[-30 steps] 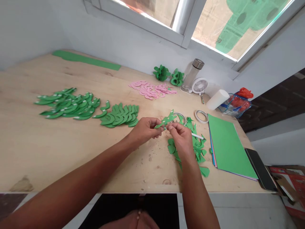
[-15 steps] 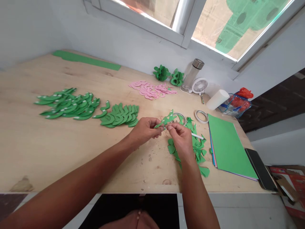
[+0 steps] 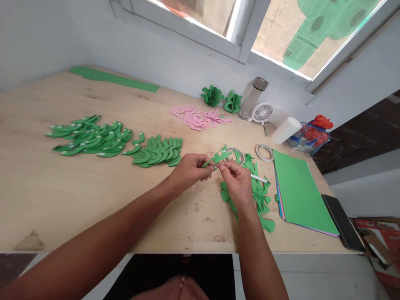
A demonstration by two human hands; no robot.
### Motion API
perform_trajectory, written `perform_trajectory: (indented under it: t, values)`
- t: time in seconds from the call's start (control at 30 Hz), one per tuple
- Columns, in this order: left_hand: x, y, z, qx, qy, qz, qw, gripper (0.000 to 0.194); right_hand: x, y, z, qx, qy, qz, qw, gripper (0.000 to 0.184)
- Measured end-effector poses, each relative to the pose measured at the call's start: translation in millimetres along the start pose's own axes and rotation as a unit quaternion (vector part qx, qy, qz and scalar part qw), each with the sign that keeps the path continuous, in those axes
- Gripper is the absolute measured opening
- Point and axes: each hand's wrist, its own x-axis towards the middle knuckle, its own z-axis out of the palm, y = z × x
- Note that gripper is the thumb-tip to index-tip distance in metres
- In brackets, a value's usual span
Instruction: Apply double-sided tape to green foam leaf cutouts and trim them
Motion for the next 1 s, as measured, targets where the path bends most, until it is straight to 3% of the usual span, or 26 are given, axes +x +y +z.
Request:
perform_trajectory:
  t: [1.0]
  values:
    - [-2.2, 4.8, 0.6, -0.023, -0.003, 0.013, 1.000, 0.011, -0.2, -4.2, 1.6, 0.034, 0.025, 0.050, 0.998, 0.011]
